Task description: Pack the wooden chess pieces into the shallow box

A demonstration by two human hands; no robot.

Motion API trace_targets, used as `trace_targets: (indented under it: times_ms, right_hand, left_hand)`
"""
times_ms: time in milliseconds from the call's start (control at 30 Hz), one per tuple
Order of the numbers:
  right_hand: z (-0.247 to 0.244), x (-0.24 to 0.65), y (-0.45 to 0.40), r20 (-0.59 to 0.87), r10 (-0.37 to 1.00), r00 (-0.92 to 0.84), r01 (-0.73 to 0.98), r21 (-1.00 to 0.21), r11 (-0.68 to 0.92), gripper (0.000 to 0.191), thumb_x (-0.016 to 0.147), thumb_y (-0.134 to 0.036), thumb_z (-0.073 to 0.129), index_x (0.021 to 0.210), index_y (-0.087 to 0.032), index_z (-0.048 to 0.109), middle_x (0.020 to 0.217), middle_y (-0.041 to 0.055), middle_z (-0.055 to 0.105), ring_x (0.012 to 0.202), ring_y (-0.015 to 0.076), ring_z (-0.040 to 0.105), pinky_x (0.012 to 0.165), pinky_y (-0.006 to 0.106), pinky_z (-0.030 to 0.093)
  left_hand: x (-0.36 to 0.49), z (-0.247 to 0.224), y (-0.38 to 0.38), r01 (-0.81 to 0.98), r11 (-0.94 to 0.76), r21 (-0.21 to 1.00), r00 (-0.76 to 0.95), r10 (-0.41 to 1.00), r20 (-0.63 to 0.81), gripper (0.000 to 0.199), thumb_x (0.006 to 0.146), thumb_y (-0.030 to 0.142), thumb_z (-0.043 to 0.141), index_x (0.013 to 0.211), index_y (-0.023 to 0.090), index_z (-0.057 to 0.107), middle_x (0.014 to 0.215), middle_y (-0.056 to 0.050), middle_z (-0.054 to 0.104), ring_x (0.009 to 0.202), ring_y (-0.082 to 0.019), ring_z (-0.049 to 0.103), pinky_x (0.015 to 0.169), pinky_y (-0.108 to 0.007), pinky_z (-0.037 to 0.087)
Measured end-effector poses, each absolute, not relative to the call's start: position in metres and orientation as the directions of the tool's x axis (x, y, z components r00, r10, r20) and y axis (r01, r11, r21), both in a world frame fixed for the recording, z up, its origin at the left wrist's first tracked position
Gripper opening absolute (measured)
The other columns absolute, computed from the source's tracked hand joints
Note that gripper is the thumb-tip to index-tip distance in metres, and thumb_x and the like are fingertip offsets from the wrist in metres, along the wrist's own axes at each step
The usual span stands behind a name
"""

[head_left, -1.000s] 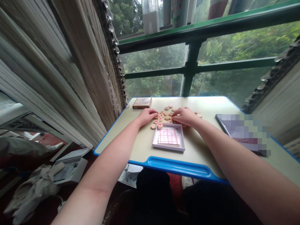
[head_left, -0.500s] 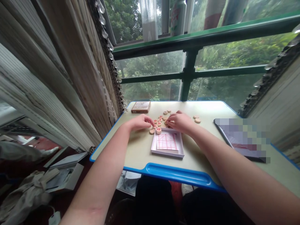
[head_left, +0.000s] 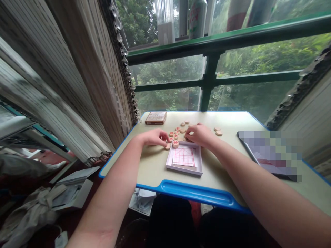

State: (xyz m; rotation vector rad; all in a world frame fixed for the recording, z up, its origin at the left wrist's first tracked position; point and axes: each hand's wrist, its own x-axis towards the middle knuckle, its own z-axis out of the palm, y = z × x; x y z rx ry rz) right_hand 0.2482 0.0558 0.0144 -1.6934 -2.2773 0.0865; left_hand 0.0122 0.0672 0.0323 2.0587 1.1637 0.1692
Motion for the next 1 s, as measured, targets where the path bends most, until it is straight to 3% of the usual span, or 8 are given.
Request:
trace_targets:
  times_ms: [300,467,633,1000]
  right_hand:
    - [0.013,0.248,0.058,0.174,0.944,-0.28,0.921,-0.228,0.315,0.022,0.079,-0.031,0.053,0.091,-0.028,0.071,0.092,0.0012,0.072,0.098,0.0257,0.052,0.071,0.031,0.043]
    - [0.012,0.248,0.059,0.182,0.943,-0.28,0.917,-0.24,0.318,0.023,0.08,-0.029,0.053,0.094,-0.027,0.071,0.093,0.0028,0.071,0.098,0.0257,0.051,0.073,0.032,0.043]
    - [0.014,0.25,0.059,0.17,0.931,-0.323,0.909,-0.219,0.355,0.022,0.08,-0.027,0.052,0.091,-0.027,0.071,0.094,0.0027,0.071,0.097,0.0265,0.051,0.072,0.032,0.043]
    - [0.011,0.25,0.061,0.192,0.926,-0.324,0.911,-0.202,0.361,0.026,0.081,-0.03,0.05,0.097,-0.024,0.07,0.1,0.0047,0.069,0.097,0.0258,0.053,0.078,0.033,0.042]
  left_hand:
    - [0.021,0.018,0.075,0.684,-0.306,0.662,0.427,0.904,-0.024,0.019,0.068,0.025,0.06,0.082,0.013,0.067,0.08,-0.004,0.067,0.072,-0.014,0.057,0.065,-0.024,0.043]
    - [0.031,0.005,0.084,0.762,-0.399,0.51,0.383,0.913,0.141,0.03,0.075,0.033,0.057,0.096,0.016,0.07,0.092,-0.006,0.065,0.074,-0.014,0.056,0.07,-0.026,0.045]
    - [0.033,-0.001,0.092,0.798,-0.403,0.448,0.36,0.915,0.183,0.042,0.076,0.042,0.058,0.108,0.016,0.068,0.101,-0.009,0.061,0.084,-0.018,0.058,0.081,-0.029,0.045]
    - [0.036,0.001,0.09,0.81,-0.4,0.429,0.368,0.916,0.16,0.036,0.079,0.035,0.054,0.107,0.017,0.068,0.106,-0.009,0.063,0.095,-0.02,0.058,0.088,-0.028,0.044]
